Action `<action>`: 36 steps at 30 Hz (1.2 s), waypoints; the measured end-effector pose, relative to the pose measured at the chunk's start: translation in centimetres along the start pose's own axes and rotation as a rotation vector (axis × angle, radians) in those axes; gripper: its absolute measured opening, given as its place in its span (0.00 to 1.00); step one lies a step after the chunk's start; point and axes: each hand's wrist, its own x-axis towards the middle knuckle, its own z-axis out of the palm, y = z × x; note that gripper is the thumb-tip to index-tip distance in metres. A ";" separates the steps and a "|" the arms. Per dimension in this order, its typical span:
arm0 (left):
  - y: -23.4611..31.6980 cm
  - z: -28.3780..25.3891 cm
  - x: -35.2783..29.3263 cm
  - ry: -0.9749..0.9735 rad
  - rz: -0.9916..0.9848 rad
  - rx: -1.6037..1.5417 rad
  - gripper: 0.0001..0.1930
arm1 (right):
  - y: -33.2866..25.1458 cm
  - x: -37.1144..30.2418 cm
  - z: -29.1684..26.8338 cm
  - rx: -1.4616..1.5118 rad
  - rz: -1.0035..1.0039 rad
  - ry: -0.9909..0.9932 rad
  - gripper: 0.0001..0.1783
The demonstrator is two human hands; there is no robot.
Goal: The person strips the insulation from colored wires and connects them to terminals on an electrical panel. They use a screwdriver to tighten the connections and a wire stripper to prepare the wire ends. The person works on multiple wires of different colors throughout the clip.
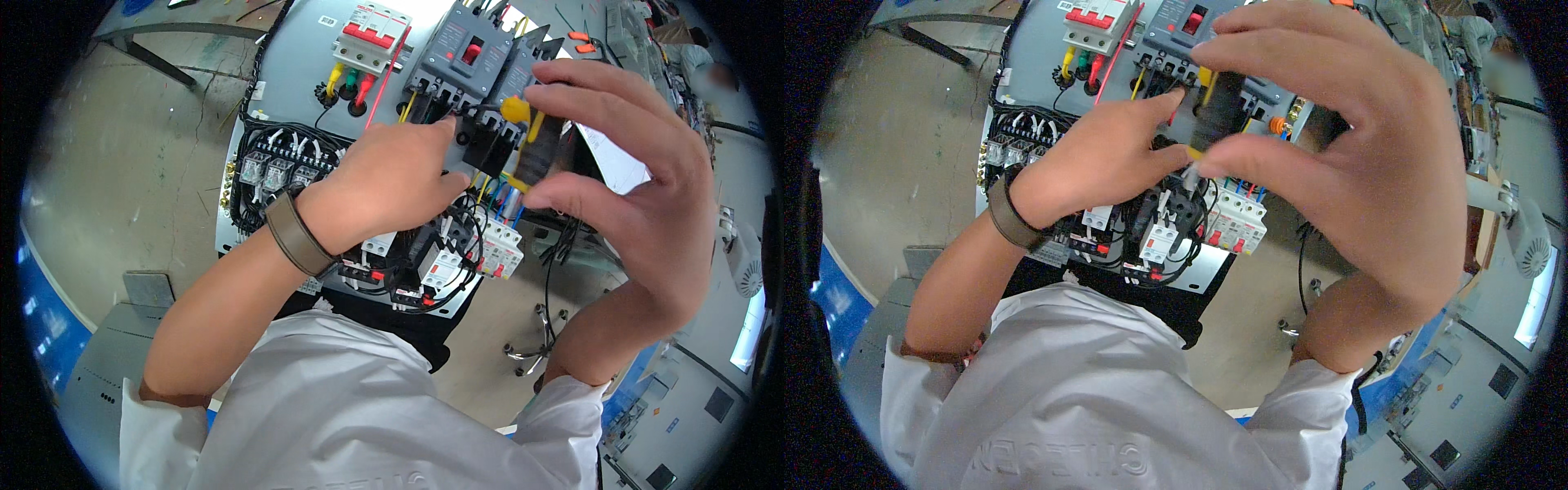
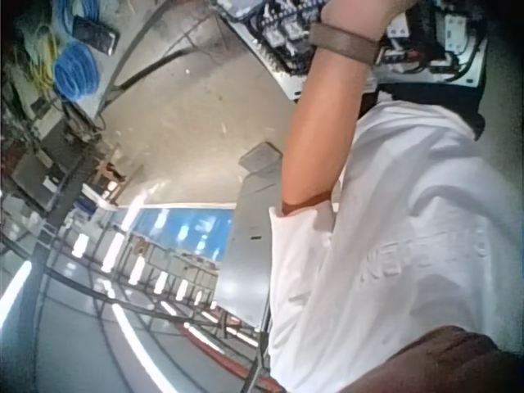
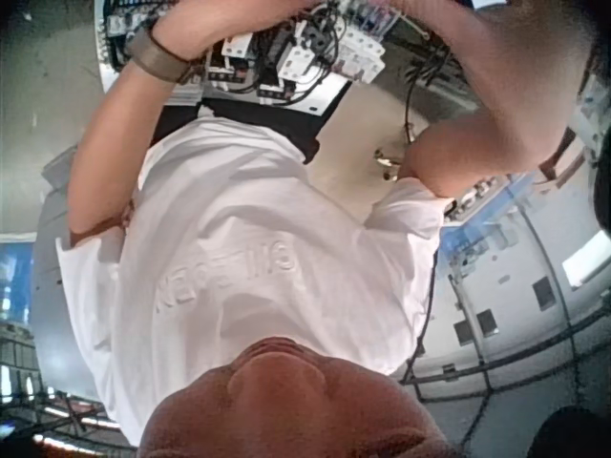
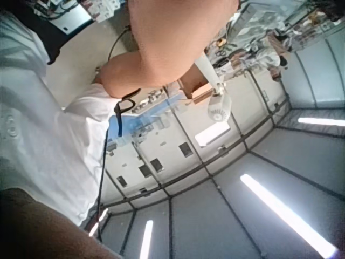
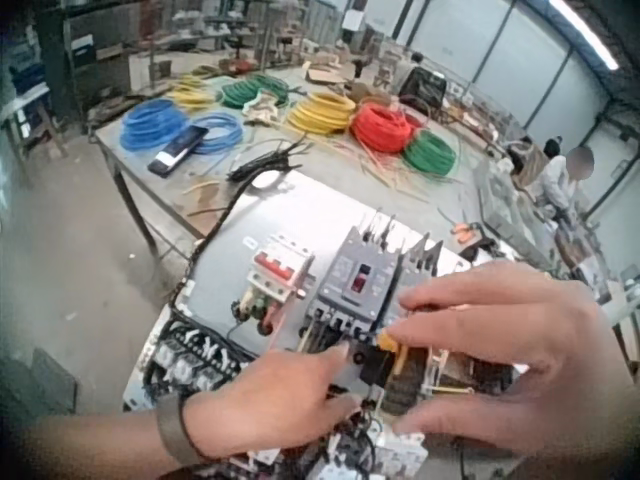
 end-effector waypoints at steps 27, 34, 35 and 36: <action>-1.3 1.2 -0.3 0.189 0.113 -0.224 0.17 | 2.4 5.5 2.9 0.387 -0.207 -0.302 0.18; -1.7 2.1 -0.3 0.148 0.090 -0.080 0.16 | 0.4 2.6 6.6 0.355 0.082 0.175 0.16; -1.8 2.1 0.1 0.137 0.093 0.008 0.17 | 0.0 2.6 6.9 0.357 0.130 0.236 0.16; -1.7 2.4 0.3 0.156 0.098 0.034 0.17 | -0.4 2.5 7.4 0.359 0.156 0.293 0.15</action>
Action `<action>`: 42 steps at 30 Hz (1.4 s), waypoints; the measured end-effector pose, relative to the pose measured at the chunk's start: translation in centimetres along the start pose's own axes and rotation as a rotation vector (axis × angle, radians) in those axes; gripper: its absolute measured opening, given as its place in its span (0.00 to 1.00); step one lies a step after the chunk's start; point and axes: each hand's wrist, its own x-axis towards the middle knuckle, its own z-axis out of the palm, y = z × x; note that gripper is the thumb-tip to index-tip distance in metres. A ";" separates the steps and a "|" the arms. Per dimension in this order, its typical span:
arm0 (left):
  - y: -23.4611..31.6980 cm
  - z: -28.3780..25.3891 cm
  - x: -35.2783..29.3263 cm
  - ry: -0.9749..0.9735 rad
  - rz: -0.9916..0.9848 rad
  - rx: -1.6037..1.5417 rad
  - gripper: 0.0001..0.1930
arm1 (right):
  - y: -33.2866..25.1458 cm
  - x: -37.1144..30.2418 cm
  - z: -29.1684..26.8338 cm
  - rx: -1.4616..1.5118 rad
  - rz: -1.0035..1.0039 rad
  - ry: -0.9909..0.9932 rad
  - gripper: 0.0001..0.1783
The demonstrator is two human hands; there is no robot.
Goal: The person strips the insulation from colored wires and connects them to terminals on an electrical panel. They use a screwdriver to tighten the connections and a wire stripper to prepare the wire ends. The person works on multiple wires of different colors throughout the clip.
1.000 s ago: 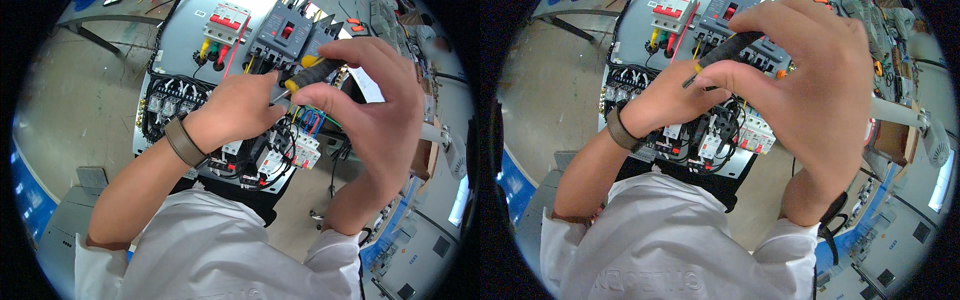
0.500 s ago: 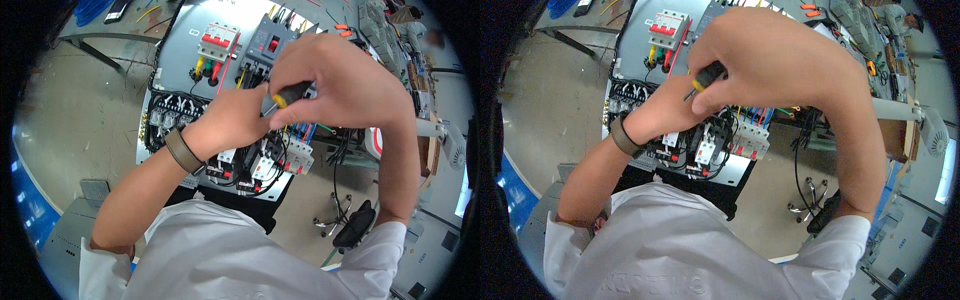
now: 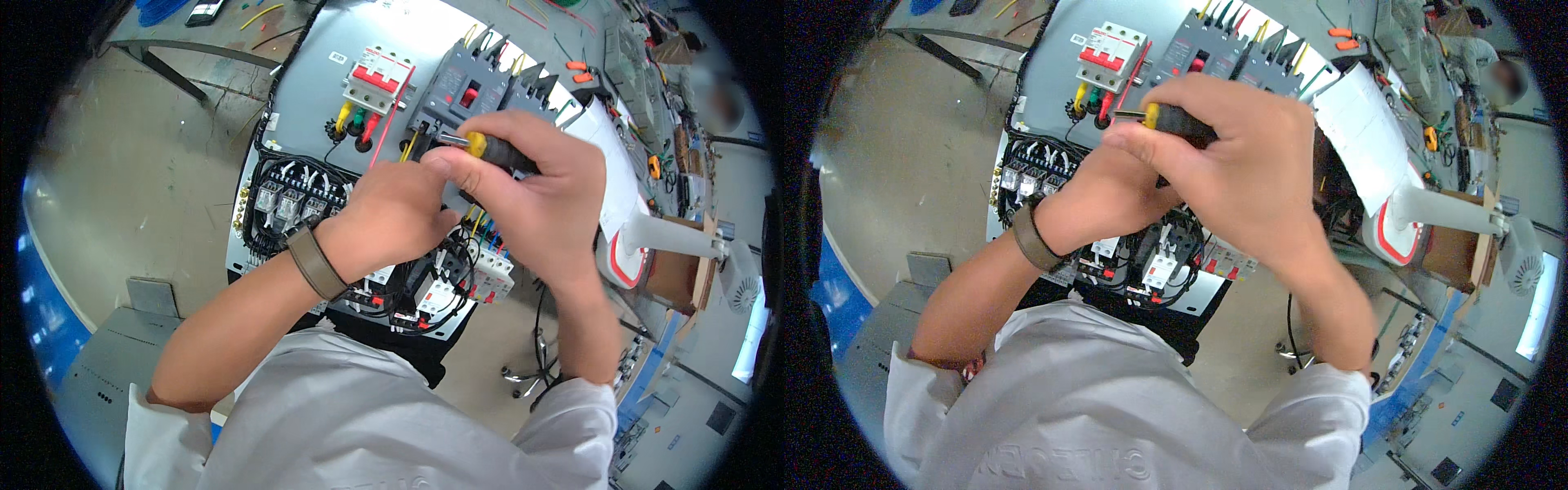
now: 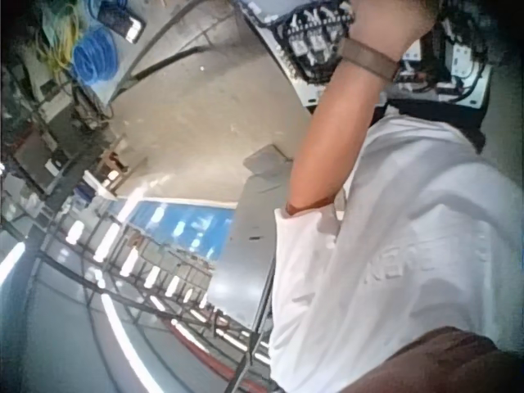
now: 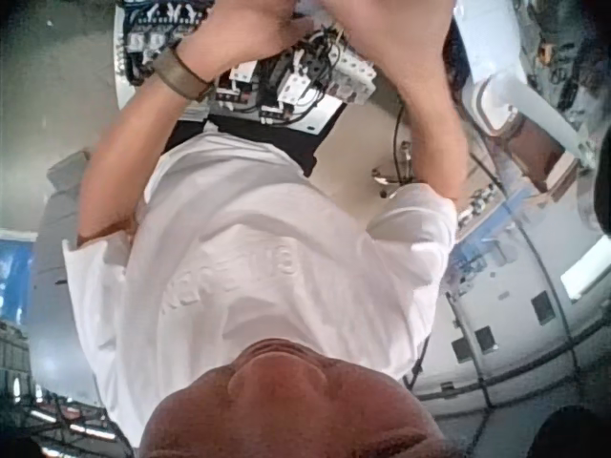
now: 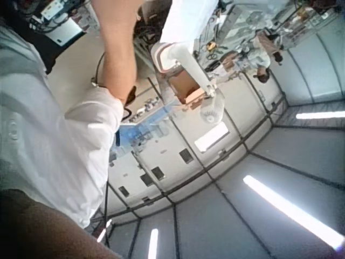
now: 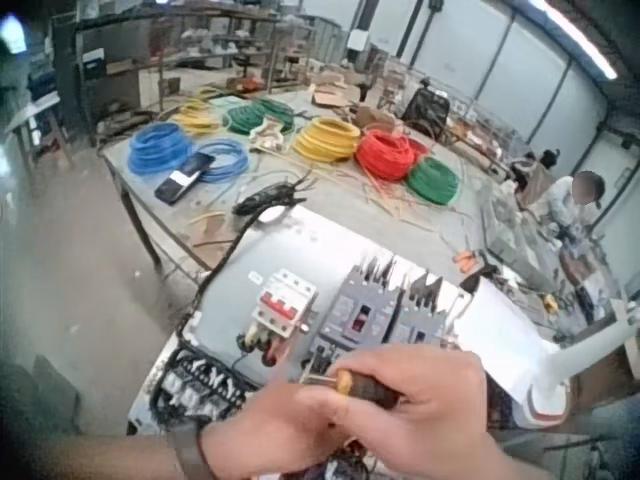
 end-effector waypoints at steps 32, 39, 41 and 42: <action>0.6 -0.6 -0.3 0.015 -0.013 0.006 0.16 | 0.2 3.9 -1.5 0.685 0.491 -0.525 0.13; 1.5 -2.0 0.0 -0.082 -0.069 -0.013 0.22 | -2.7 3.8 -1.6 0.829 0.772 -0.312 0.14; 1.9 -2.5 0.0 -0.143 -0.126 -0.015 0.23 | -2.2 3.4 -1.3 0.874 0.730 -0.264 0.13; 1.9 -2.5 0.0 -0.137 -0.116 -0.011 0.23 | -2.0 3.3 -1.2 0.917 0.717 -0.248 0.13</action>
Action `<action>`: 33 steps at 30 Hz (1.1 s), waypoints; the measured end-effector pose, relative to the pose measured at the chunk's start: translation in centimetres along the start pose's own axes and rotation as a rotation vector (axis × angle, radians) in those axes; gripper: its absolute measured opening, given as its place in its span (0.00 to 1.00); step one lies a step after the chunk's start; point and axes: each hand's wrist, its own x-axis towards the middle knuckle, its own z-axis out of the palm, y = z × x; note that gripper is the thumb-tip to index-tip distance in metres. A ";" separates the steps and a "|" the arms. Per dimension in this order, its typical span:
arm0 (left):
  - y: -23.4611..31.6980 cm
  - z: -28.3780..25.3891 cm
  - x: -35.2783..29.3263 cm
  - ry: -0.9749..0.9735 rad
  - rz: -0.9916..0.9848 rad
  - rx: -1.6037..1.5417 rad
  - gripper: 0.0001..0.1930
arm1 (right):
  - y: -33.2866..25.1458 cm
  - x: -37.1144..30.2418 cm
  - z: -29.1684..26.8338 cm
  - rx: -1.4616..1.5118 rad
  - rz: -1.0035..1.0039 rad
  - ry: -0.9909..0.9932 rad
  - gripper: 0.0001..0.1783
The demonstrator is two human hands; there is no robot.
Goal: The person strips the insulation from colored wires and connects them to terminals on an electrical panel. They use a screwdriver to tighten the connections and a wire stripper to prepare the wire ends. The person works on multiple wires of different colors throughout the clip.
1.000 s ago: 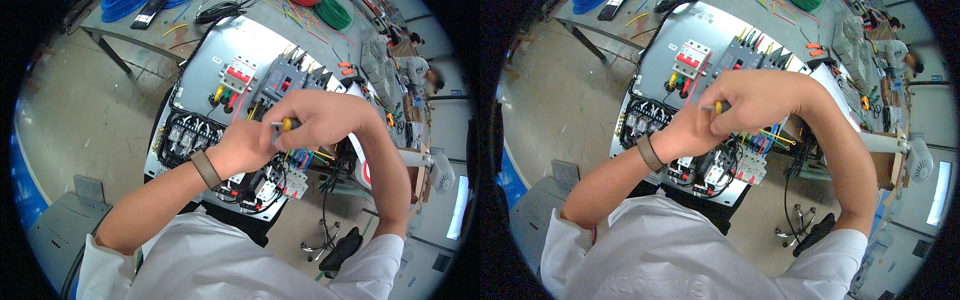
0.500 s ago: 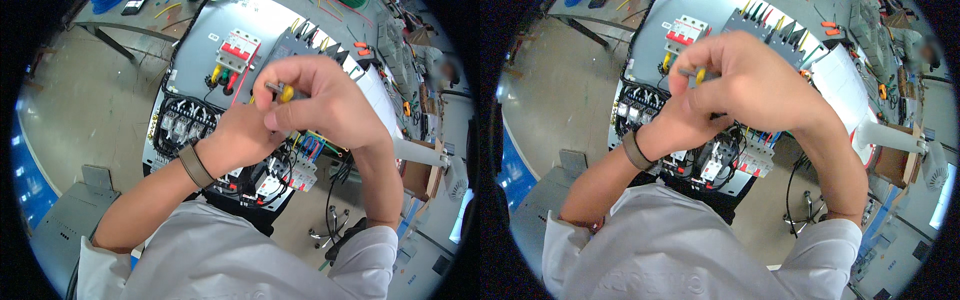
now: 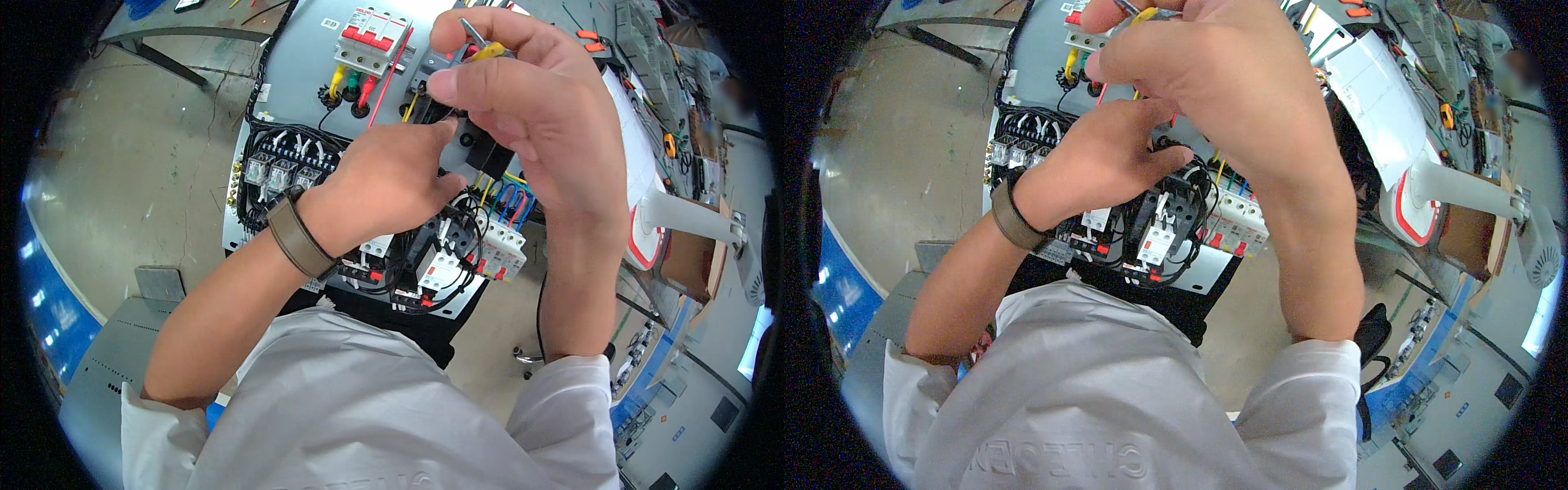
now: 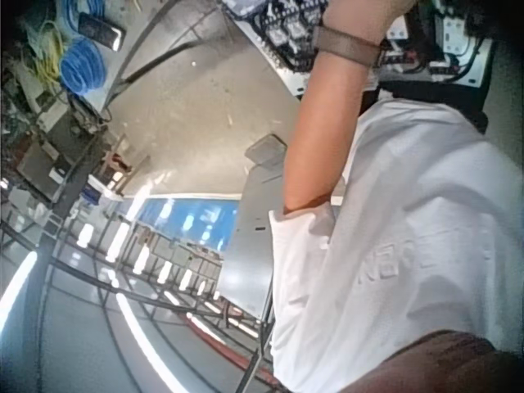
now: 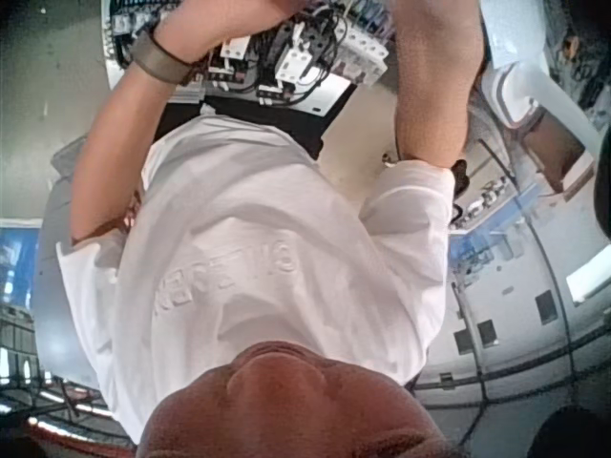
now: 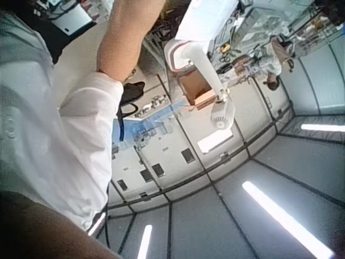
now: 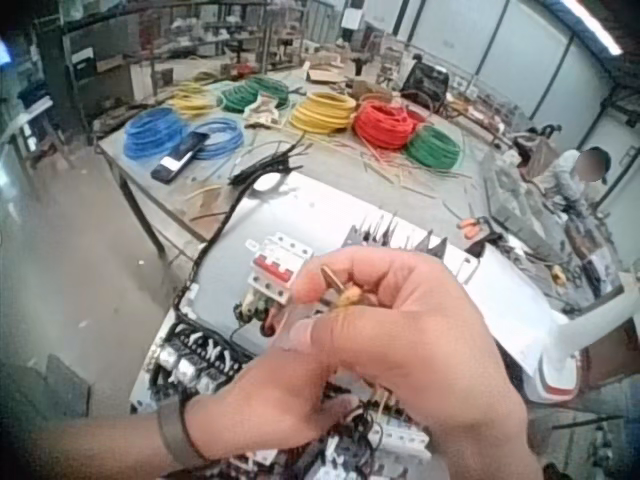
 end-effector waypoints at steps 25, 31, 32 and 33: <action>-0.6 0.5 0.0 0.009 0.046 0.062 0.31 | 4.3 0.9 0.8 0.118 -0.449 0.319 0.12; 0.8 -0.8 -0.2 -0.097 0.068 0.027 0.26 | 1.8 0.5 -1.5 -0.297 -0.418 0.120 0.18; 0.5 -0.7 -0.5 -0.068 0.113 0.034 0.25 | 2.0 0.2 -1.1 -0.361 -0.434 0.168 0.22; 0.3 -0.5 -0.7 -0.038 0.159 0.040 0.24 | 2.2 -0.2 -0.9 -0.386 -0.440 0.187 0.22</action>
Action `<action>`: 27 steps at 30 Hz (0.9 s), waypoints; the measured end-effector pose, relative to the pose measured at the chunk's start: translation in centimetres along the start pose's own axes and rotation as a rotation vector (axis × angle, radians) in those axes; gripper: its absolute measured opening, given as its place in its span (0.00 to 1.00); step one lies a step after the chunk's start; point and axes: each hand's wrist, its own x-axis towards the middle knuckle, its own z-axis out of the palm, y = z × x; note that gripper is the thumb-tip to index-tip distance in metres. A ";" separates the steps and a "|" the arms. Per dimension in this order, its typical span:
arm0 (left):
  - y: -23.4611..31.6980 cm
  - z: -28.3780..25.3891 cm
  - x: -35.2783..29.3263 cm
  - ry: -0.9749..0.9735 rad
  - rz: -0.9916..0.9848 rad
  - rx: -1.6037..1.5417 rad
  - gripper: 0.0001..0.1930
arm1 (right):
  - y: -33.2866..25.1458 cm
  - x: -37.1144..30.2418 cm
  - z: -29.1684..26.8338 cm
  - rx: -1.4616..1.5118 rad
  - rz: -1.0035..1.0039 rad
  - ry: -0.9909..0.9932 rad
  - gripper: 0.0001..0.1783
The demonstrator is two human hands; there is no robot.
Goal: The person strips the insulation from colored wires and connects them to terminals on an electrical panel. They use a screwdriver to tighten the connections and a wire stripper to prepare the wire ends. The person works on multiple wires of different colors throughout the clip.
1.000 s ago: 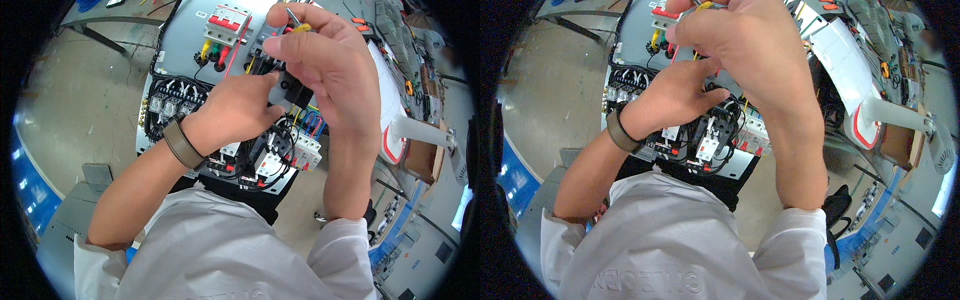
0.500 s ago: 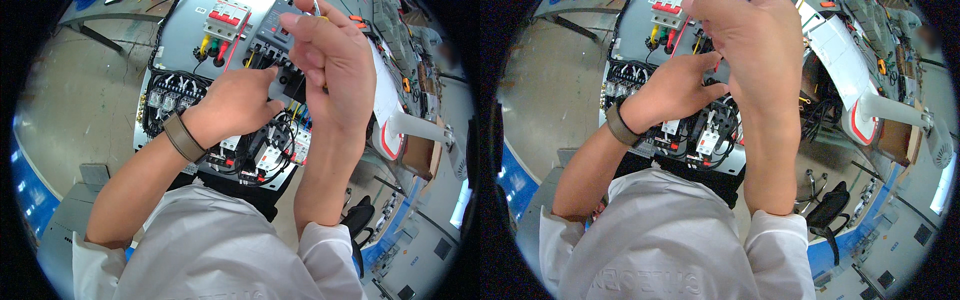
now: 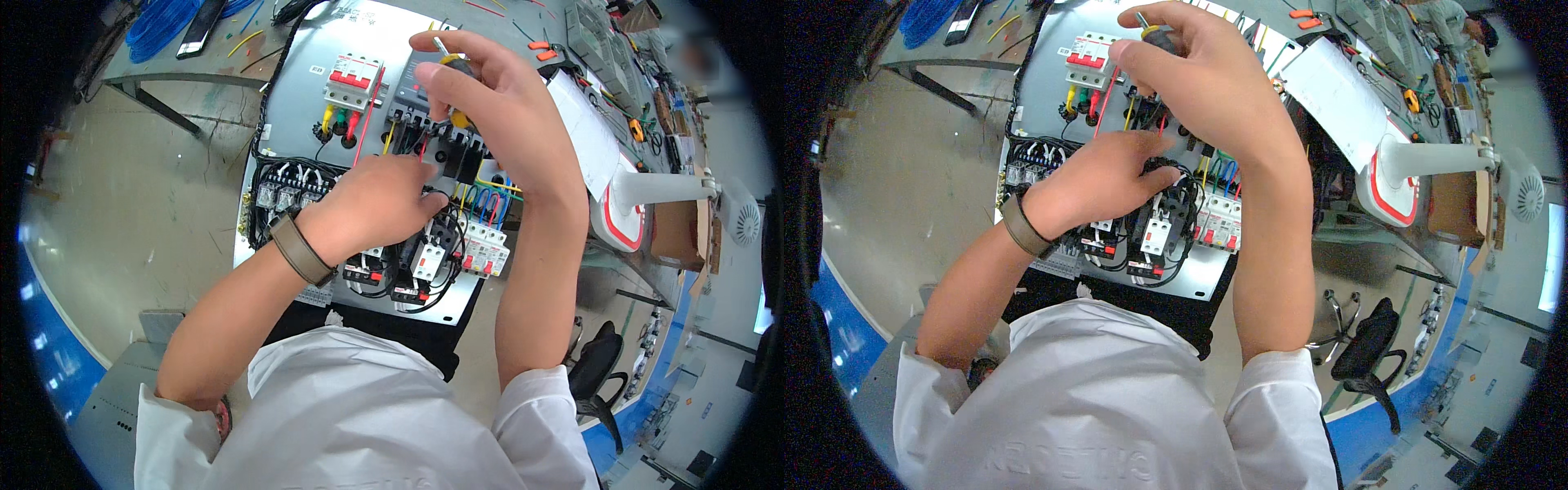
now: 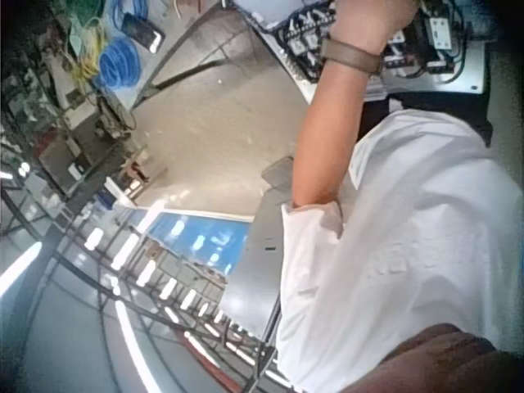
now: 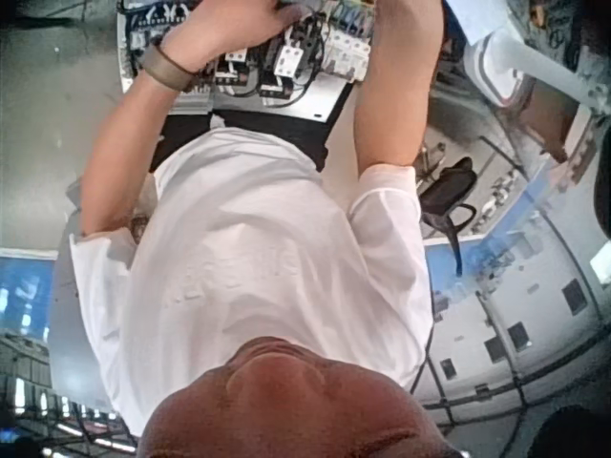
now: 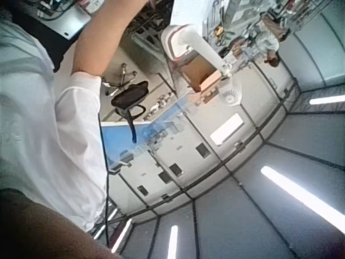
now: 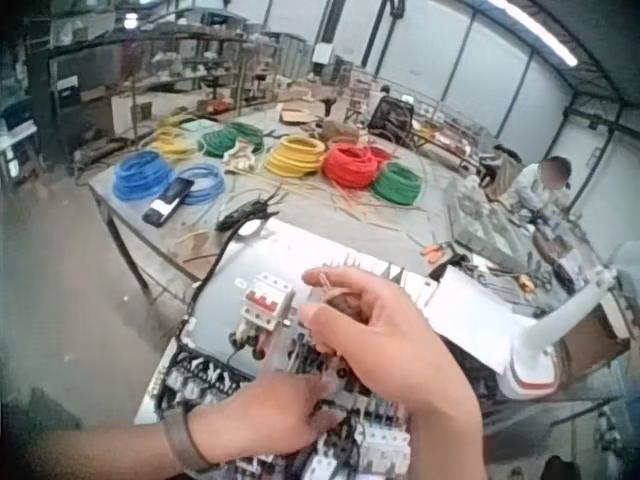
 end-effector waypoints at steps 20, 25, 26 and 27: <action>1.3 -0.2 -0.5 -0.066 -0.035 0.133 0.23 | -4.0 -4.4 -1.8 0.252 0.094 0.200 0.19; 0.6 -2.8 -2.8 0.134 0.008 -0.109 0.17 | -1.5 -5.9 -2.4 0.332 0.096 0.350 0.19; 0.7 -3.7 -2.9 0.122 -0.042 -0.191 0.16 | -1.0 -5.6 -2.5 0.318 0.057 0.353 0.19; 0.8 -4.2 -3.0 0.128 -0.074 -0.203 0.15 | -0.4 -5.4 -2.5 0.306 0.021 0.357 0.18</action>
